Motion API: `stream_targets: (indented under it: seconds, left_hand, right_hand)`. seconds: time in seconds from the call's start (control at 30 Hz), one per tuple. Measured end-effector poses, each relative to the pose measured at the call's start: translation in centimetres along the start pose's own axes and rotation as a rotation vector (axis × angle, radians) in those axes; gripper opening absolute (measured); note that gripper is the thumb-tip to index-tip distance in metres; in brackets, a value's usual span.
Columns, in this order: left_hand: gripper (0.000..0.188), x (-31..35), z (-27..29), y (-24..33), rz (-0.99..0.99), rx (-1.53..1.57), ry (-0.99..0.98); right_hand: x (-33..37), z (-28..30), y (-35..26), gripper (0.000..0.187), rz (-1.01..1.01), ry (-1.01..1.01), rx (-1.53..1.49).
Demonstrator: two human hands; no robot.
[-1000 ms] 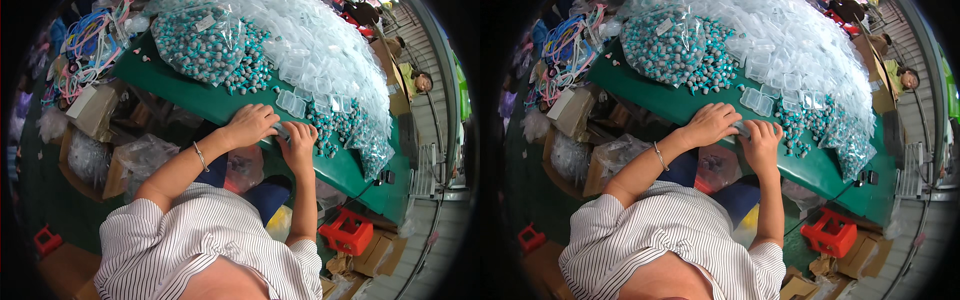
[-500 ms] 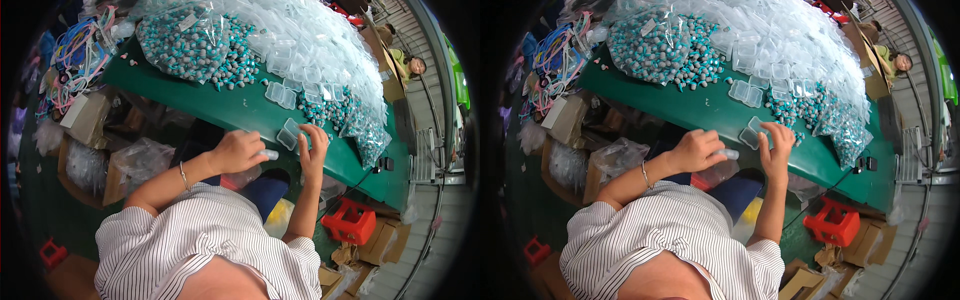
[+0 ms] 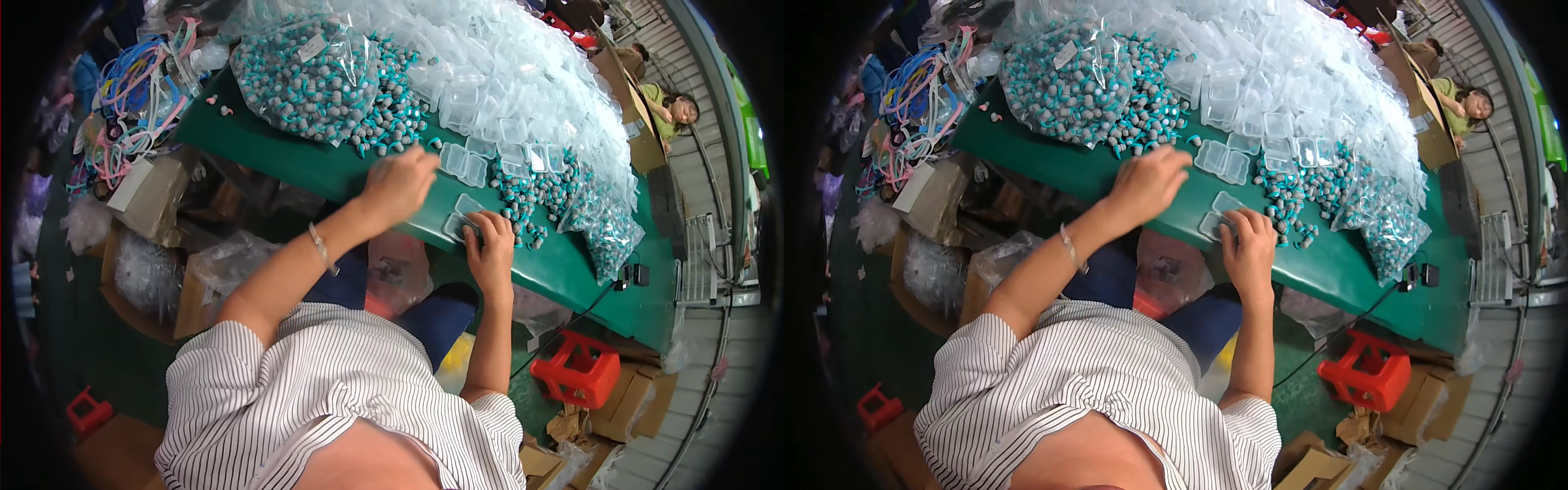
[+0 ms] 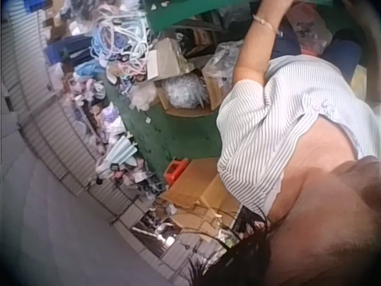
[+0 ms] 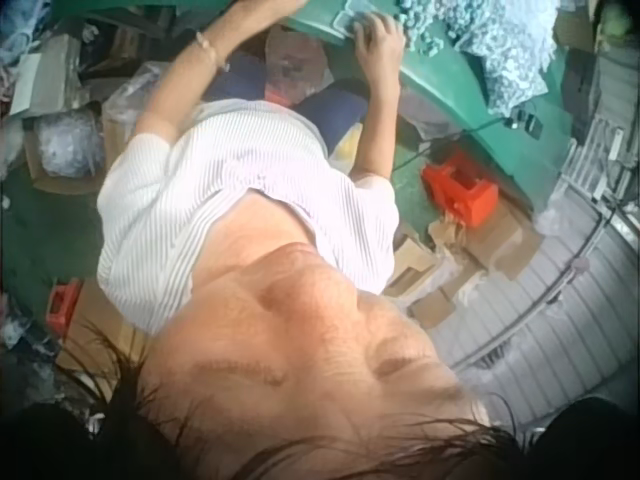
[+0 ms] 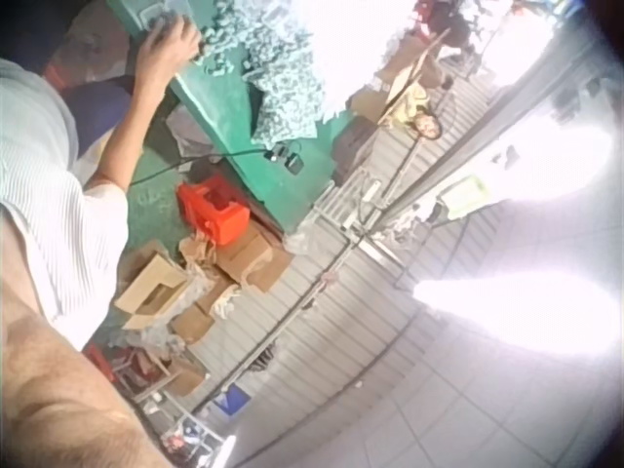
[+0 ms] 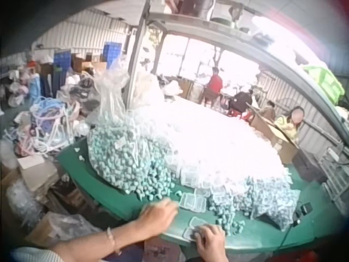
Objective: The person places teal beads into clear plastic boxes by hand, then organizes the filled boxes into a large plastic bag.
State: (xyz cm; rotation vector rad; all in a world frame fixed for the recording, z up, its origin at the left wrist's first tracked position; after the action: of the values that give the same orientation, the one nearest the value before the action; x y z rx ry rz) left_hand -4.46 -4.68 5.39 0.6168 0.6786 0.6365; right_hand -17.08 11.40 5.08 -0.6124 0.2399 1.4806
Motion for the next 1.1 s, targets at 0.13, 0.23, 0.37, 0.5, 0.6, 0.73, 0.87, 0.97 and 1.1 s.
stream_targets:
  seconds: [0.13, 0.23, 0.37, 0.5, 0.6, 0.73, 0.87, 0.97, 1.1]
  left_hand:
    - [0.014, -5.0, -2.5, -1.4, 0.017, -0.377, 0.047]
    - [0.008, -5.9, -4.2, -1.6, 0.003, -0.457, 0.012]
    - [0.006, -5.6, -3.9, -1.8, -0.032, -0.401, 0.063]
    - [0.006, -4.2, -1.9, -0.4, -0.191, -0.417, 0.063]
    - [0.006, -2.7, -2.6, 0.3, -0.304, -0.469, -0.085]
    - [0.007, -1.8, -3.3, -0.4, -0.171, -0.283, -0.113]
    - [0.012, -1.1, -3.6, -1.3, -0.047, -0.078, -0.108]
    - [0.015, -0.5, -3.3, -1.2, 0.056, 0.100, -0.114]
    - [0.016, 1.5, -2.5, 1.0, 0.105, 0.377, -0.173]
  right_hand:
    - [0.1, 0.0, -0.1, 0.024, -0.022, -0.009, -0.039]
    - [0.3, 1.1, 1.0, 0.023, -0.004, 0.125, 0.019]
    - [-0.7, 2.0, 3.6, 0.018, -0.050, 0.167, 0.270]
    - [-2.9, 1.0, 4.9, 0.016, -0.065, 0.146, 0.449]
    - [-4.3, -0.1, 5.2, 0.015, -0.140, 0.066, 0.607]
    - [-4.9, -0.6, 5.3, 0.013, -0.187, -0.011, 0.651]
    - [-4.0, 0.2, 4.9, 0.011, -0.058, 0.140, 0.498]
    - [-2.6, 1.4, 4.5, 0.013, -0.107, 0.145, 0.198]
    - [-1.2, 2.8, 1.4, 0.017, -0.060, 0.039, 0.069]
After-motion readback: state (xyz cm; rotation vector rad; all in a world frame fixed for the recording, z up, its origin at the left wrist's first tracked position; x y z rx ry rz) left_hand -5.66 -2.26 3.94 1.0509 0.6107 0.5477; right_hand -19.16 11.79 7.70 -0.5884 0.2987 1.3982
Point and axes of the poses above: each hand's wrist, its own x-axis away from the middle knuckle, its own z-axis out of the back of the hand, y = z × x, the point moved 5 cm from there along -x, towards the middle knuckle, and after that the axes turned 11 degrees about z, right-handed, at the moved point
